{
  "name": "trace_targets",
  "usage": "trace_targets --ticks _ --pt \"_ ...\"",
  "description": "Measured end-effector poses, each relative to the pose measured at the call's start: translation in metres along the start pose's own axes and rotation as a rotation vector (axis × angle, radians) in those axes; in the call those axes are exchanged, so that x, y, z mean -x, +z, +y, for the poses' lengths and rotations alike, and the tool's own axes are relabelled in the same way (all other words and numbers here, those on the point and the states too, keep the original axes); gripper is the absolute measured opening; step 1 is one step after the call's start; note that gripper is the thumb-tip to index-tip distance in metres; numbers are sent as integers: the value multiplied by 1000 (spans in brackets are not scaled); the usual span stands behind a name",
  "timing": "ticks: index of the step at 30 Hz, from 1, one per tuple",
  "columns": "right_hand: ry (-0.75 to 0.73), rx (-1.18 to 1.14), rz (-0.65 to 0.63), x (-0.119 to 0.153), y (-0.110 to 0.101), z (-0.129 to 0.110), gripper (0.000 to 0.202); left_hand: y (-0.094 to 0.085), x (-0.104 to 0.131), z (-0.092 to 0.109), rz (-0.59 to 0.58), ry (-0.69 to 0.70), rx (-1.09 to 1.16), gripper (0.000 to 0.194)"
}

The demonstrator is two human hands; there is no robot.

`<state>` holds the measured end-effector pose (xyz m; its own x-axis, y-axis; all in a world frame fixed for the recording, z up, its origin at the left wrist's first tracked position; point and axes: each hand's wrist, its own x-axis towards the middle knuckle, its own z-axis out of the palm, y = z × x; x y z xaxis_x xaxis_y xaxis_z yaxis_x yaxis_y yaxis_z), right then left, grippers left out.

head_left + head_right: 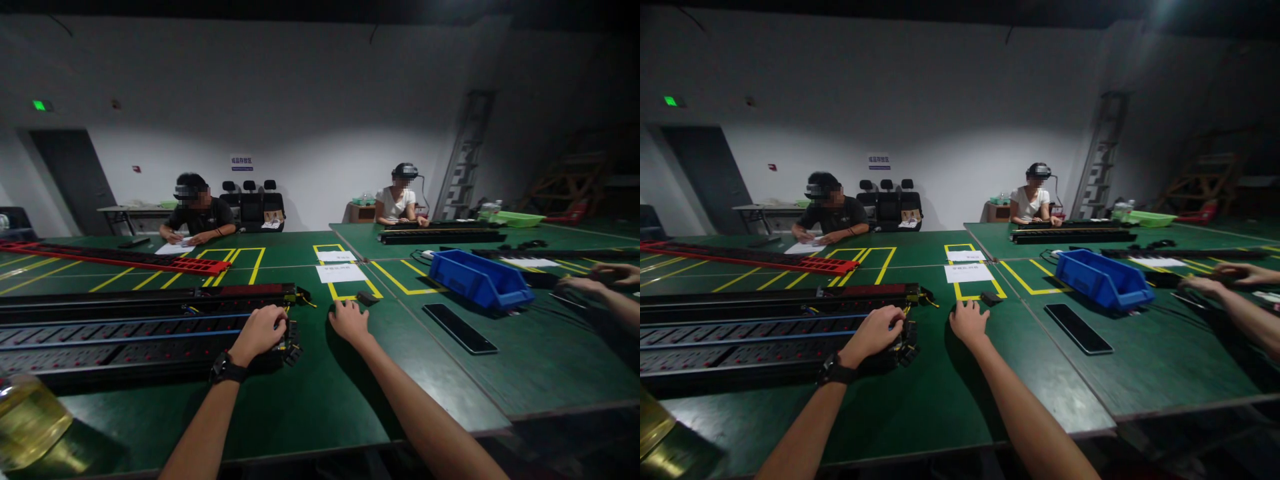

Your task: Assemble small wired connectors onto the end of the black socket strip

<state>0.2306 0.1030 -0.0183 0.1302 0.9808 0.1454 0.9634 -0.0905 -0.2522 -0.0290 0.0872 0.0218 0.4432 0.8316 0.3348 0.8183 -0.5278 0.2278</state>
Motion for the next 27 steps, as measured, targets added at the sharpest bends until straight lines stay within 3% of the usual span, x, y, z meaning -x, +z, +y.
trace_targets --ticks 7,13,17,20,23,27 --pt "-179 -224 128 -8 -5 -4 39 0 0 -1 5 2 21 17" --pt "-51 -79 145 -4 -15 -2 34 -1 0 0 -10 -14 9 17" --pt "26 25 86 -4 -13 8 31 -1 0 1 -15 -11 6 17" --pt "-104 -25 8 -11 -5 14 29 -2 0 1 -15 -13 15 17" --pt "-273 -256 -21 -20 3 12 32 -1 0 1 -12 -14 14 17" --pt "-289 -365 60 -22 5 7 33 0 -1 -1 -14 -17 13 17"
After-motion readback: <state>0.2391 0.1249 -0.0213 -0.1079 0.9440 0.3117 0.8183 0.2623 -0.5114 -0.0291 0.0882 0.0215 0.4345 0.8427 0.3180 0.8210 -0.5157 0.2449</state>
